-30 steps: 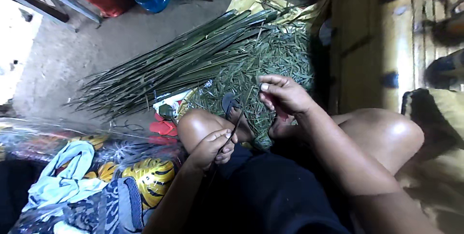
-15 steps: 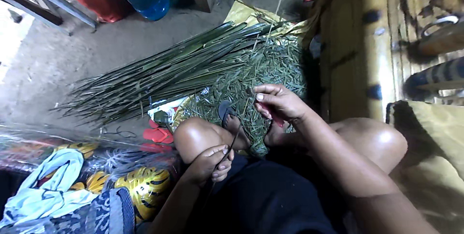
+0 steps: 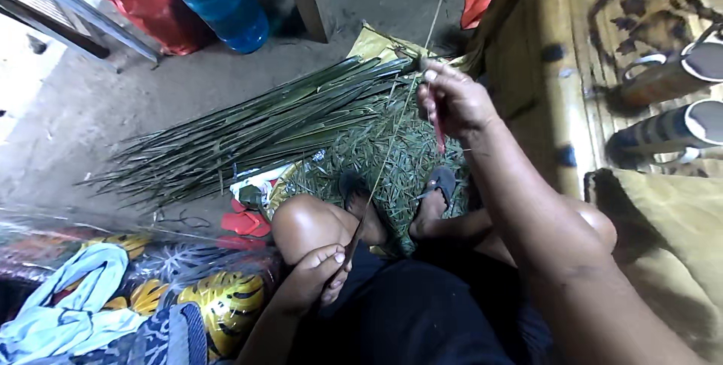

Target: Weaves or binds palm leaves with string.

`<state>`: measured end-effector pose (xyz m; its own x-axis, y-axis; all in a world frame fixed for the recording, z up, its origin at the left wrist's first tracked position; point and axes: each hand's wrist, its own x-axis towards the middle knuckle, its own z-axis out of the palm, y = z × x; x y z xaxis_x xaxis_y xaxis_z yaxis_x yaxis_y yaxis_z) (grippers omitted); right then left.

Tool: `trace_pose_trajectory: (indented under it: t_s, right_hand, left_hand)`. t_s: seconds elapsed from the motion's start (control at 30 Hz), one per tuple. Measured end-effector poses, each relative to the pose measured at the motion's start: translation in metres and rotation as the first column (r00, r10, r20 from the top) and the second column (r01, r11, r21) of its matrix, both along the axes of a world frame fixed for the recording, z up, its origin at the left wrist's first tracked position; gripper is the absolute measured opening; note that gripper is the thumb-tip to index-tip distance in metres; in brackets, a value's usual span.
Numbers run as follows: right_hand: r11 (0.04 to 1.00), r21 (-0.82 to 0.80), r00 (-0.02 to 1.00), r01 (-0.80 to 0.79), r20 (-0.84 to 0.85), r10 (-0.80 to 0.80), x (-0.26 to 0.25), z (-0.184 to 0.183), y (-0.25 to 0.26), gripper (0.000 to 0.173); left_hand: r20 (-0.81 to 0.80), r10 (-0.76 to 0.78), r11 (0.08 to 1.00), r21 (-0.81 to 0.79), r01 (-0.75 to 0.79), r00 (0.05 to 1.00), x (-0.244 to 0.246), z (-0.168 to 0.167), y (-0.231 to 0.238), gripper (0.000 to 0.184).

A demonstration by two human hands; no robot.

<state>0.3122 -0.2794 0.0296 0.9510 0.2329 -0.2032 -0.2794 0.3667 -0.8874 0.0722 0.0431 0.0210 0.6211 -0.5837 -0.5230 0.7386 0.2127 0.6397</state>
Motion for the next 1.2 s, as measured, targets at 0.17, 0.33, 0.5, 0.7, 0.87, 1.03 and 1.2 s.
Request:
trace_pose_trajectory:
  t_s: [0.17, 0.33, 0.5, 0.7, 0.87, 1.03, 1.2]
  right_hand:
    - [0.995, -0.065, 0.997, 0.075, -0.009, -0.076, 0.008, 0.010, -0.010, 0.037]
    - [0.959, -0.161, 0.970, -0.234, -0.098, 0.221, -0.068, -0.011, 0.031, 0.031]
    - [0.925, 0.035, 0.911, -0.377, -0.168, 0.378, -0.122, -0.037, 0.056, 0.030]
    - [0.967, -0.073, 0.961, -0.244, -0.154, 0.231, -0.095, -0.026, 0.034, 0.031]
    - [0.990, -0.056, 0.985, -0.133, -0.119, 0.126, -0.058, -0.014, 0.010, 0.029]
    - [0.997, -0.072, 0.994, 0.010, -0.104, -0.017, -0.018, 0.003, -0.019, 0.032]
    - [0.990, -0.086, 0.988, 0.112, -0.093, -0.120, -0.010, 0.015, -0.025, 0.036]
  left_hand:
    - [0.354, -0.022, 0.839, 0.516, -0.175, 0.935, -0.009, 0.008, -0.010, 0.020]
    - [0.574, -0.126, 0.639, 0.671, -0.376, 0.809, -0.004, 0.002, -0.019, 0.021]
    - [0.633, -0.246, 0.539, 0.719, -0.440, 0.734, -0.003, -0.006, -0.016, 0.024]
    - [0.671, -0.345, 0.459, 0.730, -0.506, 0.656, -0.012, -0.003, -0.016, 0.027]
    - [0.684, -0.381, 0.423, 0.727, -0.541, 0.622, -0.023, -0.003, -0.011, 0.028]
    - [0.706, -0.370, 0.448, 0.705, -0.550, 0.604, -0.030, -0.002, -0.009, 0.028]
    - [0.680, -0.258, 0.548, 0.688, -0.476, 0.686, -0.031, 0.001, -0.014, 0.024]
